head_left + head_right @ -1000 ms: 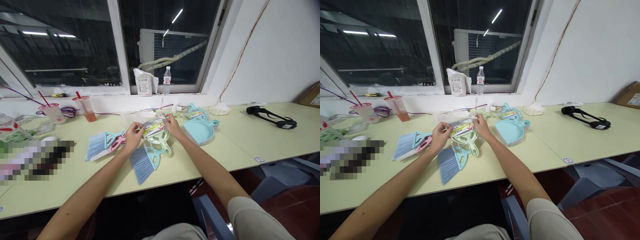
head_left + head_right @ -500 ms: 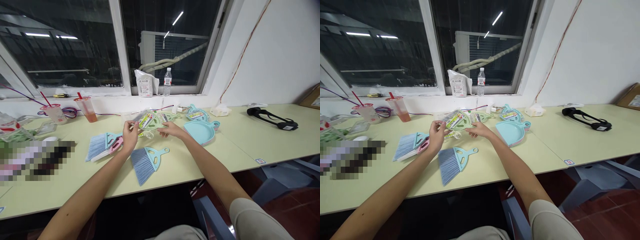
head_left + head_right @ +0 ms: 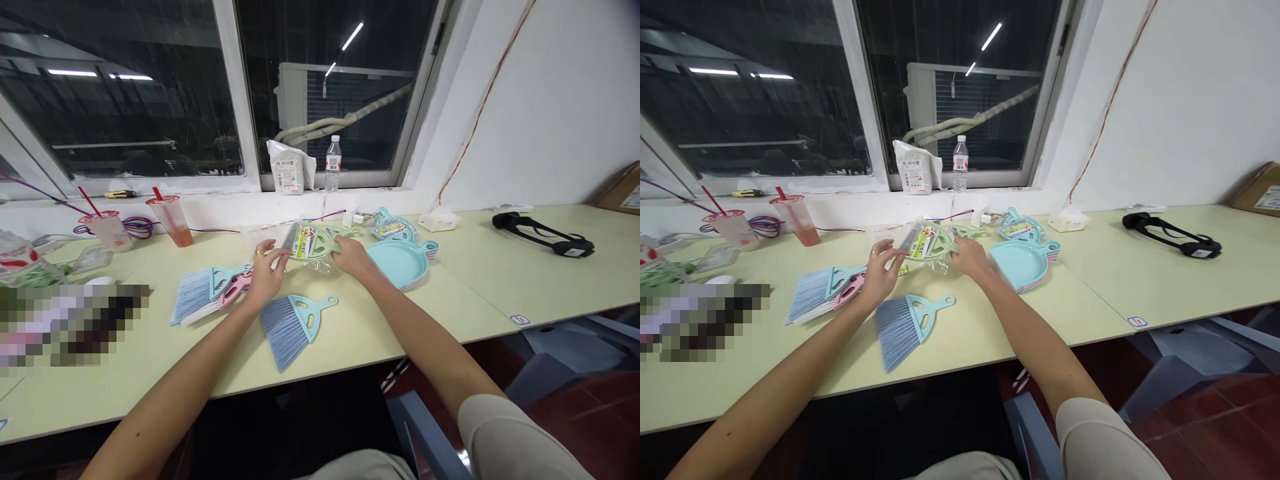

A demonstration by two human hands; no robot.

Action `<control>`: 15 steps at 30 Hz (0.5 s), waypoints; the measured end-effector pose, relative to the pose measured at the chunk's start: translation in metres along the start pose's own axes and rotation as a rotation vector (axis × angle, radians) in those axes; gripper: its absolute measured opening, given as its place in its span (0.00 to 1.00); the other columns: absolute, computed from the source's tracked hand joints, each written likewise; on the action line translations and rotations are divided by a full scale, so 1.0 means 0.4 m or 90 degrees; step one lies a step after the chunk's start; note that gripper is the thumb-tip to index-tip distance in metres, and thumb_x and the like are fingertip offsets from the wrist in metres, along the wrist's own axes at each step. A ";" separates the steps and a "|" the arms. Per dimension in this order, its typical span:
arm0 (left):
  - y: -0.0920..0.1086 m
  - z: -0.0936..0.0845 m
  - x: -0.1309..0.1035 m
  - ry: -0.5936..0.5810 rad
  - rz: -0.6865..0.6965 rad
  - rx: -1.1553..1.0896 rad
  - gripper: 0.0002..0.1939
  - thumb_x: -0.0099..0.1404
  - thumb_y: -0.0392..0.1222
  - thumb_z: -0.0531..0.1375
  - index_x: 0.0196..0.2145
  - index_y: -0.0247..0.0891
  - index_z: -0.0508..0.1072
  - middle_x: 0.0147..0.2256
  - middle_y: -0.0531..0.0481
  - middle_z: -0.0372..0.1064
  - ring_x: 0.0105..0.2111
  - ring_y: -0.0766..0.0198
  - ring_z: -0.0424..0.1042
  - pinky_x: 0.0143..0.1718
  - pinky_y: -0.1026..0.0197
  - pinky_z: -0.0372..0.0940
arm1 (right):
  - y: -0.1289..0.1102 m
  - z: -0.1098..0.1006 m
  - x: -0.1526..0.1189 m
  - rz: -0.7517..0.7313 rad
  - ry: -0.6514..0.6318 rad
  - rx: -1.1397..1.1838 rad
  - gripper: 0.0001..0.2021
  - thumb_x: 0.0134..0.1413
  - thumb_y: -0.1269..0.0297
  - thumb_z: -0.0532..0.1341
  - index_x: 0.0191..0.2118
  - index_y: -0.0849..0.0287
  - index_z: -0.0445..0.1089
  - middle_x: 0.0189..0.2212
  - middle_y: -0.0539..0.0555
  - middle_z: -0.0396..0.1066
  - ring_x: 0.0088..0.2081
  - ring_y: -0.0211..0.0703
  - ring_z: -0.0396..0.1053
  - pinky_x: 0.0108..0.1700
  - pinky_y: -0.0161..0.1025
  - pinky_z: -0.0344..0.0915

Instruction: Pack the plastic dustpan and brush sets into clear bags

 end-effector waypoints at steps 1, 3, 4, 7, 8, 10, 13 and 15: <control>0.012 0.007 0.002 -0.029 0.044 0.025 0.09 0.70 0.45 0.59 0.40 0.44 0.81 0.56 0.40 0.68 0.61 0.47 0.65 0.61 0.40 0.63 | 0.006 0.003 0.002 -0.005 0.000 -0.003 0.17 0.58 0.66 0.62 0.53 0.60 0.73 0.49 0.62 0.78 0.50 0.58 0.74 0.49 0.46 0.67; 0.028 0.034 -0.001 -0.108 0.112 0.041 0.10 0.72 0.43 0.58 0.41 0.46 0.80 0.54 0.43 0.74 0.60 0.49 0.67 0.62 0.40 0.61 | 0.015 0.008 0.004 -0.016 0.002 -0.006 0.18 0.56 0.67 0.62 0.52 0.59 0.73 0.50 0.61 0.78 0.51 0.57 0.74 0.50 0.45 0.67; 0.032 0.049 -0.005 -0.146 0.134 0.040 0.10 0.72 0.42 0.57 0.42 0.47 0.80 0.51 0.44 0.76 0.59 0.50 0.69 0.62 0.40 0.61 | 0.018 0.009 0.005 -0.022 0.005 -0.008 0.18 0.56 0.67 0.62 0.52 0.59 0.74 0.50 0.61 0.78 0.51 0.57 0.74 0.50 0.45 0.67; 0.036 0.078 -0.019 -0.204 0.166 0.028 0.09 0.72 0.42 0.58 0.44 0.47 0.79 0.49 0.46 0.79 0.57 0.51 0.72 0.61 0.42 0.62 | 0.028 0.012 0.006 -0.031 0.015 -0.011 0.19 0.54 0.69 0.61 0.52 0.59 0.74 0.51 0.61 0.78 0.51 0.57 0.73 0.51 0.45 0.67; 0.038 0.084 -0.023 -0.211 0.172 0.023 0.09 0.72 0.42 0.58 0.44 0.47 0.79 0.49 0.46 0.79 0.57 0.52 0.73 0.61 0.42 0.63 | 0.030 0.013 0.006 -0.030 0.017 -0.011 0.20 0.53 0.69 0.61 0.52 0.60 0.74 0.51 0.60 0.78 0.51 0.57 0.73 0.51 0.45 0.67; 0.043 0.092 -0.031 -0.215 0.185 0.015 0.09 0.73 0.42 0.58 0.44 0.47 0.79 0.49 0.45 0.79 0.57 0.52 0.73 0.61 0.42 0.63 | 0.035 0.014 0.006 -0.027 0.020 -0.008 0.20 0.53 0.69 0.61 0.52 0.60 0.74 0.51 0.60 0.78 0.51 0.57 0.74 0.50 0.45 0.67; 0.047 0.093 -0.037 -0.203 0.193 0.022 0.09 0.73 0.42 0.58 0.44 0.46 0.79 0.48 0.45 0.80 0.56 0.52 0.74 0.60 0.42 0.64 | 0.039 0.014 0.005 -0.020 0.022 -0.002 0.20 0.52 0.69 0.60 0.51 0.58 0.74 0.49 0.59 0.79 0.50 0.57 0.74 0.48 0.45 0.67; 0.046 0.091 -0.037 -0.194 0.194 0.032 0.10 0.73 0.42 0.58 0.44 0.47 0.80 0.47 0.45 0.80 0.56 0.52 0.74 0.60 0.42 0.65 | 0.039 0.015 0.004 -0.018 0.021 -0.001 0.20 0.51 0.69 0.60 0.51 0.57 0.74 0.48 0.58 0.79 0.49 0.57 0.75 0.47 0.44 0.67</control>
Point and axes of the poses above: each hand's wrist, its own x-axis towards the middle knuckle, its own z-axis out of the palm, y = z × x, the point moved 10 cm from there along x, towards the middle knuckle
